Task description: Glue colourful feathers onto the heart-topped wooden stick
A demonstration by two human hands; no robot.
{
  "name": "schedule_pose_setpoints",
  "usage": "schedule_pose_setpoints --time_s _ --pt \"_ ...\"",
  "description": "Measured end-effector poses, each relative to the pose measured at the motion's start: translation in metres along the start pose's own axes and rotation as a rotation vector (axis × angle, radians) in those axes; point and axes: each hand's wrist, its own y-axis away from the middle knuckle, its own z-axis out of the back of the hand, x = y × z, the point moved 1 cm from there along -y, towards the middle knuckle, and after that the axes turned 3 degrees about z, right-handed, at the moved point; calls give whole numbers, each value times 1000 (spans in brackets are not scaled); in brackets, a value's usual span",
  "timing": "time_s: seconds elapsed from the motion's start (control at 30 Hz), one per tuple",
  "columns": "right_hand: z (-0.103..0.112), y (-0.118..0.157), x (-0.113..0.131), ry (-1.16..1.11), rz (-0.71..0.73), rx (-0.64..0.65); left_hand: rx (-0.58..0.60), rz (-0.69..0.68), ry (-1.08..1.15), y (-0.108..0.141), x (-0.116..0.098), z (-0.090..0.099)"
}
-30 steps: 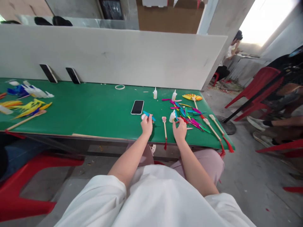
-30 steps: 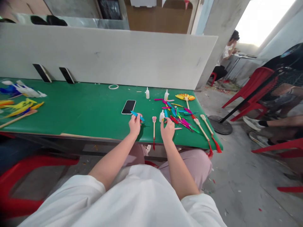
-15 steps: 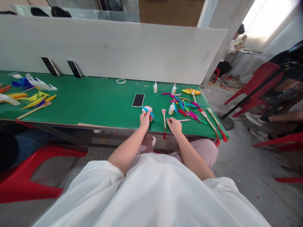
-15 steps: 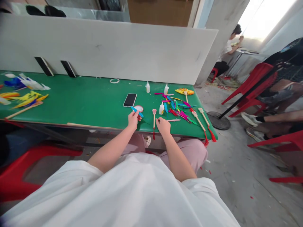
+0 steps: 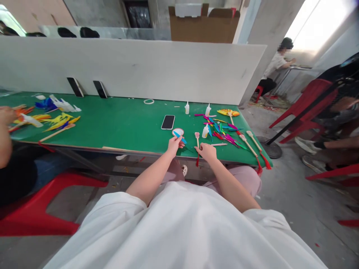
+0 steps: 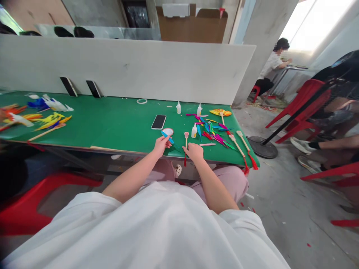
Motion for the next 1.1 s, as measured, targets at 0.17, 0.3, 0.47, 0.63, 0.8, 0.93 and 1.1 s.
schedule_pose_setpoints --time_s 0.17,0.3,0.47,0.63,0.8,0.93,1.1 --pt "0 6 -3 7 51 -4 -5 41 14 6 -2 2" --pt "0 7 -3 3 85 -12 -46 45 26 5 -2 0" --pt "2 10 -4 -24 151 -18 -158 -4 33 -6 0 -7" --pt "3 18 -8 -51 229 1 -214 -39 43 -19 4 -15" --pt "6 22 -12 -73 284 36 -208 -31 43 -28 6 -17" --pt "12 11 -18 -182 239 103 -175 8 22 -32 3 -13" --pt "9 -14 -25 -389 84 44 -72 92 -29 -41 -4 1"
